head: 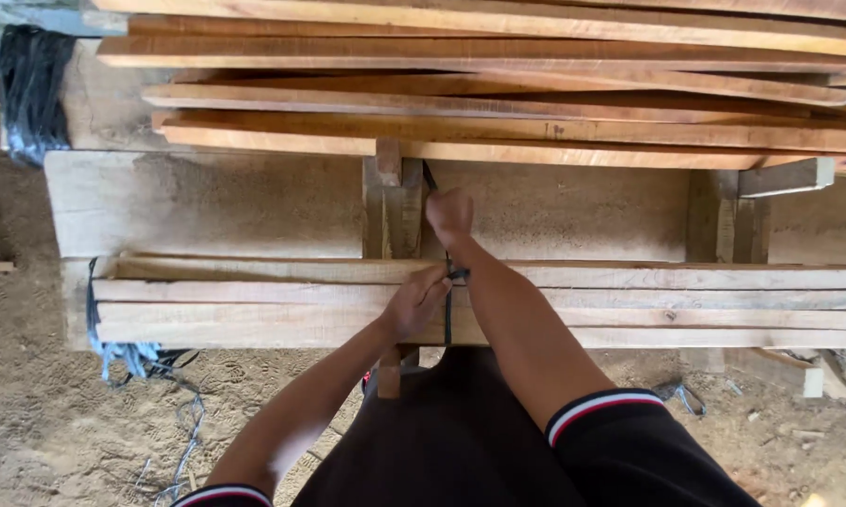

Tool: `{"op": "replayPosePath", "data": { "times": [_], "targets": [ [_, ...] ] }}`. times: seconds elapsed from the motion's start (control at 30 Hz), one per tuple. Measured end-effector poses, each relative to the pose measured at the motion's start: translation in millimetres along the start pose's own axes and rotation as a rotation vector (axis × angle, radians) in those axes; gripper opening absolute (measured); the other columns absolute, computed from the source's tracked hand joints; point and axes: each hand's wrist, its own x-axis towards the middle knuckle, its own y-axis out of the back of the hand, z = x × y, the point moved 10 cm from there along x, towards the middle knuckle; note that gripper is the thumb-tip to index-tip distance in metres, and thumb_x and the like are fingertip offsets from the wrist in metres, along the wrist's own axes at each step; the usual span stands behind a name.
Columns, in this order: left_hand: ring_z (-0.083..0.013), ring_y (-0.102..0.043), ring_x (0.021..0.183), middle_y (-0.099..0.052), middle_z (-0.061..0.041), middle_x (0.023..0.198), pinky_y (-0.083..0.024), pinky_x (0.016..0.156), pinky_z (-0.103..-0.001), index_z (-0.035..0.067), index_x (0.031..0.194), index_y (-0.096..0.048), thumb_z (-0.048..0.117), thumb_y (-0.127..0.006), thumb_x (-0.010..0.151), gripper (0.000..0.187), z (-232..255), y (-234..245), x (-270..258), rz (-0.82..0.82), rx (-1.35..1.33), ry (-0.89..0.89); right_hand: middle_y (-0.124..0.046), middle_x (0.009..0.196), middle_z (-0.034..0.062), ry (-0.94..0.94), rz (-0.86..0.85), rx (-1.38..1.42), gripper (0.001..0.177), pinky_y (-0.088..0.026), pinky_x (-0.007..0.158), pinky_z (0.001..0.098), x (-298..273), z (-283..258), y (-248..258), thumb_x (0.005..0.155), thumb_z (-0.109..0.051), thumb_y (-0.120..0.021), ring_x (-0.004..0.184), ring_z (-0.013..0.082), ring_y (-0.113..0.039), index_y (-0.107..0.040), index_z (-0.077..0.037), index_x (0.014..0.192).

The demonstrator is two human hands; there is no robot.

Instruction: Bundling a set of long wooden slats together using plastic ties on a workbench.

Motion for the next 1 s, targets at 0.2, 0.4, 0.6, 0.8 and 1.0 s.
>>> {"op": "replayPosePath", "data": {
  "times": [0.2, 0.4, 0.6, 0.8, 1.0],
  "targets": [
    [-0.0072, -0.039, 0.061, -0.041, 0.005, 0.065, -0.04, 0.06, -0.026, 0.014, 0.074, -0.053, 0.023, -0.038, 0.113, 0.042, -4.5, -8.7, -18.0, 0.04, -0.077, 0.031, -0.056, 0.05, 0.0147, 0.058, 0.206, 0.178, 0.041, -0.041, 0.054, 0.0451, -34.1, -33.9, 57.0, 0.086, -0.022, -0.054, 0.049, 0.0238, -0.053, -0.059, -0.004, 0.05],
    [-0.0107, -0.036, 0.057, -0.033, 0.005, 0.065, -0.042, 0.066, -0.033, 0.022, 0.073, -0.042, 0.03, -0.04, 0.105, 0.034, -51.4, -5.4, 16.8, -0.131, 0.058, 0.183, -0.05, 0.052, 0.0261, 0.183, 0.112, 0.227, 0.04, -0.046, 0.048, 0.0478, -59.1, -45.6, 132.3, 0.086, -0.023, -0.049, 0.054, 0.0218, -0.052, -0.056, 0.009, 0.063],
    [-0.0179, -0.059, 0.064, -0.051, -0.005, 0.069, -0.056, 0.084, -0.044, 0.011, 0.089, -0.061, 0.045, -0.046, 0.108, 0.041, -135.2, 23.1, 73.9, -0.154, 0.204, 0.293, -0.042, 0.05, 0.0082, 0.017, 0.027, 0.657, 0.025, -0.055, 0.038, 0.0334, -144.9, -14.2, 159.5, 0.081, -0.023, -0.058, 0.041, 0.0158, -0.05, -0.052, -0.007, 0.063],
    [-0.0125, -0.05, 0.05, -0.043, 0.001, 0.061, -0.043, 0.047, -0.031, 0.016, 0.074, -0.054, 0.03, -0.06, 0.085, 0.018, -118.2, 39.1, 43.9, 0.32, -0.235, 0.461, -0.045, 0.075, 0.0067, 0.3, -0.004, 0.404, 0.024, -0.04, 0.057, 0.0394, -215.1, -19.9, 152.9, 0.09, -0.017, -0.071, 0.07, 0.0206, -0.052, -0.051, -0.005, 0.093],
    [-0.0135, -0.039, 0.055, -0.033, 0.002, 0.066, -0.036, 0.055, -0.038, 0.015, 0.079, -0.048, 0.017, -0.048, 0.1, 0.021, -103.5, 44.1, 35.4, 0.39, -0.417, 0.32, -0.065, 0.112, 0.0246, 0.699, -0.089, -0.149, 0.043, -0.058, 0.09, 0.0566, -270.5, -63.0, 133.4, 0.101, 0.003, -0.047, 0.109, 0.0424, -0.066, -0.055, 0.001, 0.143]
  ]
}}
